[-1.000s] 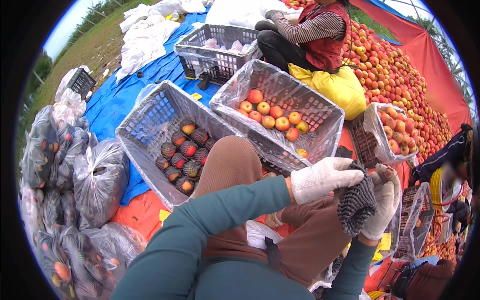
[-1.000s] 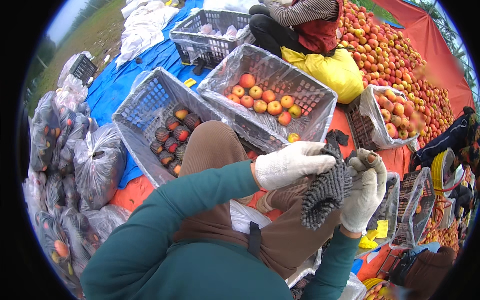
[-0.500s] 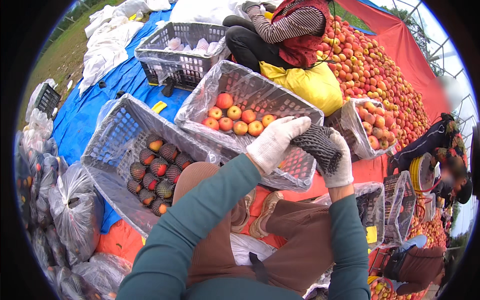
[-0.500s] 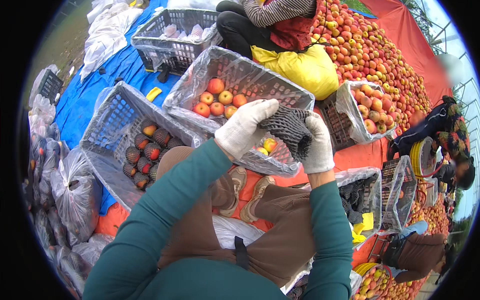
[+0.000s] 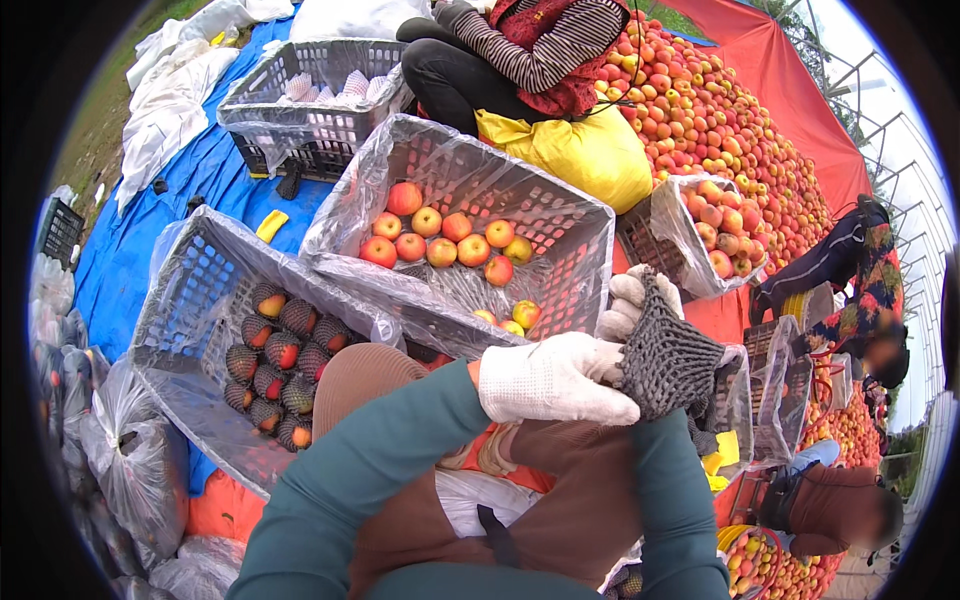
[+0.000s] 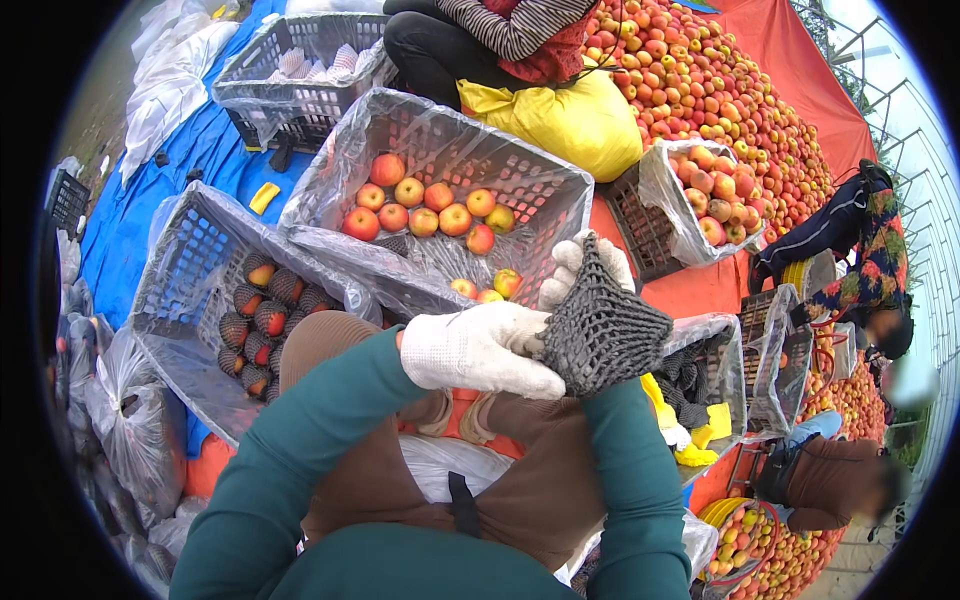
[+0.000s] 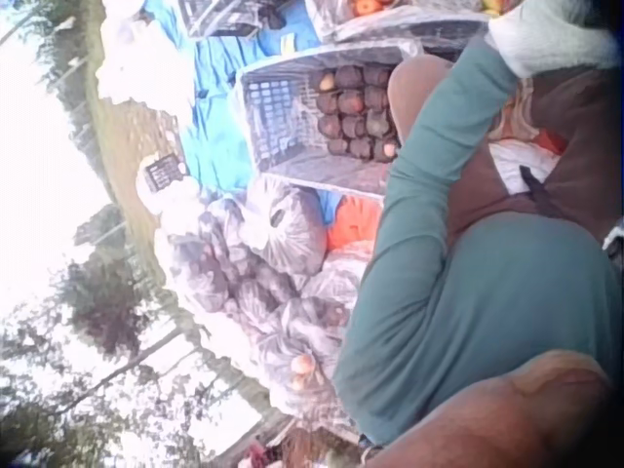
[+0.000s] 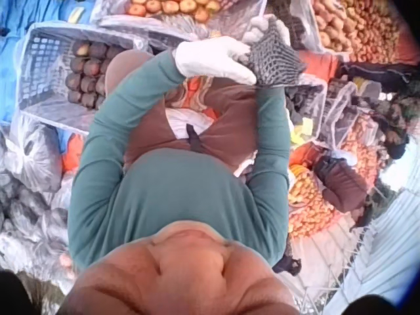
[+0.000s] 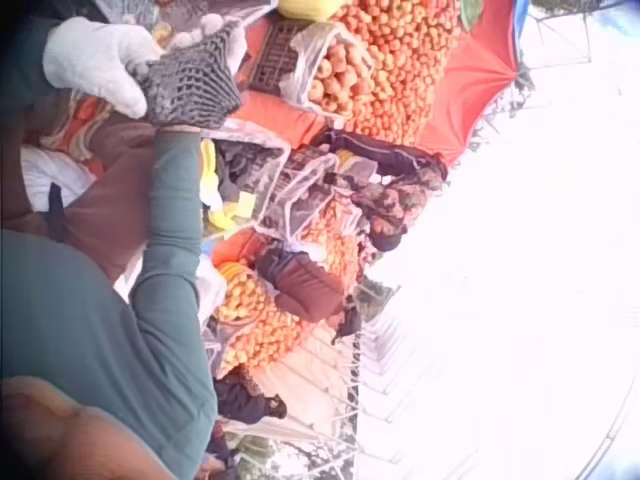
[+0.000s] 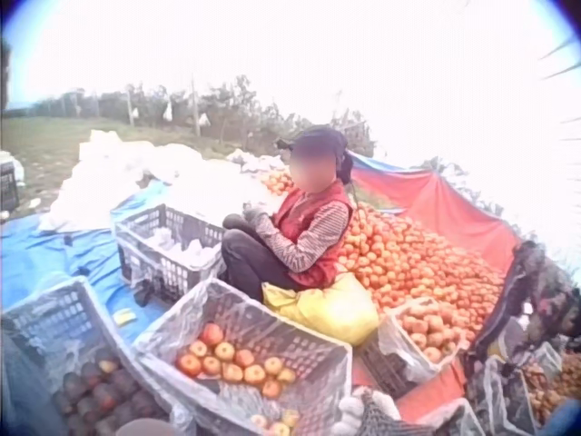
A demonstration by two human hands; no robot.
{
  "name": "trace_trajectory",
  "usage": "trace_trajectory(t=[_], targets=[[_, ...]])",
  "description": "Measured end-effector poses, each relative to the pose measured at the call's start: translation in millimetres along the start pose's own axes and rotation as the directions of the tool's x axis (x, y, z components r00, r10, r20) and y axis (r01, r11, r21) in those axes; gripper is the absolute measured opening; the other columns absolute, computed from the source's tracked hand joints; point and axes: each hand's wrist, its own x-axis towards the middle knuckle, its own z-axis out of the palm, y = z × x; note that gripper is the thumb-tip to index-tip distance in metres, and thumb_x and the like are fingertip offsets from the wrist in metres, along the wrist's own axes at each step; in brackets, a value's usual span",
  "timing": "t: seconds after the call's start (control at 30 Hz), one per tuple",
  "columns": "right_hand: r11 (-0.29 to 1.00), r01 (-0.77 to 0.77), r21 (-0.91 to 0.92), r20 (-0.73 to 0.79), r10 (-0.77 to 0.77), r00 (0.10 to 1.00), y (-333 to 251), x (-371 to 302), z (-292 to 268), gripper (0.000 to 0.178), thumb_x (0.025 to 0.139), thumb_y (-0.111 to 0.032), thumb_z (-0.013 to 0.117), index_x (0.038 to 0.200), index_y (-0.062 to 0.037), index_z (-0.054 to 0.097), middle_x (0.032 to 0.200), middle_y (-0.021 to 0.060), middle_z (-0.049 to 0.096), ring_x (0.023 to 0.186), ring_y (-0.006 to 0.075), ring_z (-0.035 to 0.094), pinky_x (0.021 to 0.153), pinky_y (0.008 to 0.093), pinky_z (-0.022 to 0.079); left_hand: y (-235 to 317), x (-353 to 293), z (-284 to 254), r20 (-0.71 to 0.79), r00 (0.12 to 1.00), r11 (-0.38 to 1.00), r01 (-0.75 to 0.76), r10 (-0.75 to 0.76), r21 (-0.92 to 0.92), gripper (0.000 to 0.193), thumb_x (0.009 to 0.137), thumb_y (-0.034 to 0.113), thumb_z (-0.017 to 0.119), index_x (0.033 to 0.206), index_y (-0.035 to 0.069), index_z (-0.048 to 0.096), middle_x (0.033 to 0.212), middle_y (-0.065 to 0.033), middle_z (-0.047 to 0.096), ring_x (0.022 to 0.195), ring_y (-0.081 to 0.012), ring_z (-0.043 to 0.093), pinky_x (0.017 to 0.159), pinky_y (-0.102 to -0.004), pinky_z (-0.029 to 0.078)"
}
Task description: The person repeatedly picks apples from a nearby crate, places each apple into a foam net, and drops the netted apple into a larger crate. The process is continuous and repetitive, with the person handling apples one at a time.
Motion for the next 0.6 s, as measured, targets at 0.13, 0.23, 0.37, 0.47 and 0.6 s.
trace_trajectory(t=[0.13, 0.23, 0.37, 0.47, 0.6], targets=[[0.88, -0.03, -0.474, -0.169, -0.058, 0.984, 10.4, -19.7, -12.3, 0.029, 0.085, -0.036, 0.054, 0.101, -0.0122, 0.058, 0.095, 0.0065, 0.061, 0.086, 0.0184, 0.057, 0.074, 0.0323, 0.048, 17.2, -2.2, 10.5, -0.13, 0.857, 0.848, -0.45, 0.499, 0.28, 0.021, 0.077, 0.01, 0.063, 0.093, -0.001, 0.056, 0.082, -0.0057, 0.06, 0.079, -0.0137, 0.057, 0.07, -0.0298, 0.045], [0.714, 0.029, -0.7, -0.111, -0.148, 0.983, 21.0, -14.0, -18.4, 0.035, 0.086, -0.035, 0.051, 0.106, -0.0061, 0.056, 0.1, 0.0099, 0.059, 0.097, 0.0221, 0.054, 0.085, 0.0369, 0.045, 26.1, -16.3, 10.7, -0.172, 0.981, 0.889, -0.155, 0.088, -0.431, 0.03, 0.078, 0.006, 0.059, 0.107, 0.003, 0.053, 0.096, -0.004, 0.057, 0.091, -0.0132, 0.054, 0.082, -0.0288, 0.042], [0.889, 0.047, -0.455, -0.416, -0.259, 0.872, 37.8, -12.4, 19.8, 0.034, 0.088, -0.031, 0.05, 0.114, -0.0098, 0.053, 0.109, 0.0076, 0.056, 0.105, 0.0193, 0.051, 0.088, 0.0355, 0.043, -3.4, -3.3, 23.1, -0.193, 0.981, 0.529, -0.15, -0.026, -0.835, 0.051, 0.074, -0.002, 0.053, 0.124, 0.002, 0.04, 0.112, -0.008, 0.052, 0.108, -0.0196, 0.049, 0.097, -0.0335, 0.035], [0.949, -0.14, -0.282, -0.24, 0.071, 0.968, 36.7, -8.4, 2.7, 0.031, 0.086, -0.029, 0.053, 0.107, -0.0072, 0.051, 0.095, 0.0058, 0.053, 0.089, 0.0159, 0.05, 0.073, 0.0308, 0.042, -4.4, -6.8, 22.0, -0.131, 0.987, 0.723, -0.157, 0.092, -0.672, 0.044, 0.077, 0.005, 0.057, 0.118, 0.003, 0.044, 0.101, -0.0048, 0.054, 0.096, -0.0143, 0.051, 0.087, -0.0298, 0.04], [0.836, -0.468, -0.285, 0.091, 0.51, 0.855, 29.5, 5.7, 9.6, 0.026, 0.08, -0.022, 0.059, 0.09, -0.0007, 0.048, 0.067, 0.0057, 0.044, 0.055, 0.013, 0.041, 0.048, 0.0266, 0.035, -4.3, -7.3, 28.8, -0.118, 0.854, 0.862, -0.503, 0.506, 0.054, 0.037, 0.08, 0.013, 0.06, 0.112, -0.003, 0.053, 0.103, -0.0112, 0.058, 0.094, -0.021, 0.056, 0.083, -0.0326, 0.044]])
